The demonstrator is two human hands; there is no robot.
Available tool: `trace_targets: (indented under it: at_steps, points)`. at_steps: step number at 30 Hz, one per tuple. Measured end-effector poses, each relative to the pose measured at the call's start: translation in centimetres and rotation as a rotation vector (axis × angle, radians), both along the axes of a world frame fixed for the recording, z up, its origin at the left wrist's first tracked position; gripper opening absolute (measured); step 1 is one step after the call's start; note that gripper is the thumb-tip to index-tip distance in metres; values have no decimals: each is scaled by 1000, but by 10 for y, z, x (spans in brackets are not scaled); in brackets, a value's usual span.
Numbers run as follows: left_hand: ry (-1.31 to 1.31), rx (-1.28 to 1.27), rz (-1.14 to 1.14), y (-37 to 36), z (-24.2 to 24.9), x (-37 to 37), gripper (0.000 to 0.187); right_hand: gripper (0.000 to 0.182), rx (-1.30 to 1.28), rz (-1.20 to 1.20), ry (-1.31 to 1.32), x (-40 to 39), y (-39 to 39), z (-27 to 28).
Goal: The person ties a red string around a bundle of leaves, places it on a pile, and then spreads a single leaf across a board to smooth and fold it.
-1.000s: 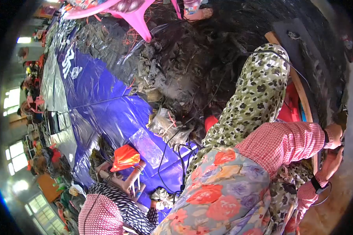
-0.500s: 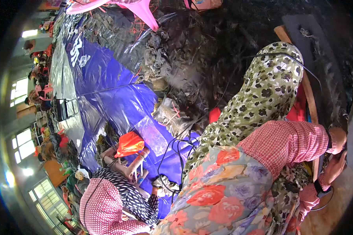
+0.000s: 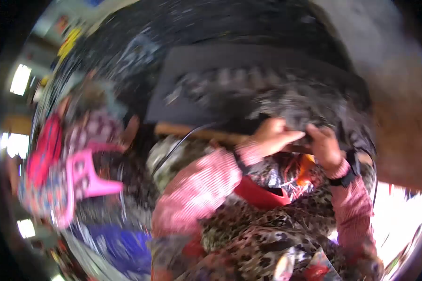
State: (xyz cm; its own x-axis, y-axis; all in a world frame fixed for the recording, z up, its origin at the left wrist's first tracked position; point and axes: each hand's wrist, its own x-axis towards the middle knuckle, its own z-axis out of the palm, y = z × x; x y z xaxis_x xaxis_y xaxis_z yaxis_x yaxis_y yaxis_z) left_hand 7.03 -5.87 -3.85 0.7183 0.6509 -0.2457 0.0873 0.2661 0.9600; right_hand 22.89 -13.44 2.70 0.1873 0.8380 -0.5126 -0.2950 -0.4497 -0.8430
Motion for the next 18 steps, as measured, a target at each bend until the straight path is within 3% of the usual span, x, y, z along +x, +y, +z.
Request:
trace_targets:
  at_steps: [2, 4, 7, 8, 10, 14, 16, 18]
  points:
    - [23, -173, 32, 5, 35, -5, 24, 32, -21, 38, -70, 18, -2, -16]
    - [30, -177, 181, 4, 34, -1, 23, 34, 0, 30, -19, 17, -2, -13]
    - [-17, -179, 194, 4, 32, 7, 21, 34, -103, -31, 62, 26, -4, 0]
    - [-38, -174, 221, 2, 41, 5, 20, 32, -131, -154, 54, 17, -1, 9]
    - [-103, -248, 251, 3, 49, 7, 19, 27, -73, -47, -6, 32, -7, -4]
    - [-129, -199, 243, 8, 53, 6, 15, 22, -31, -78, -84, 26, -6, 7]
    - [-32, 181, 198, 2, 46, 7, 25, 20, -102, -206, 23, 36, -7, -6]
    - [72, 659, 298, -12, 3, 18, 33, 18, -33, -292, 107, 39, -12, -18]
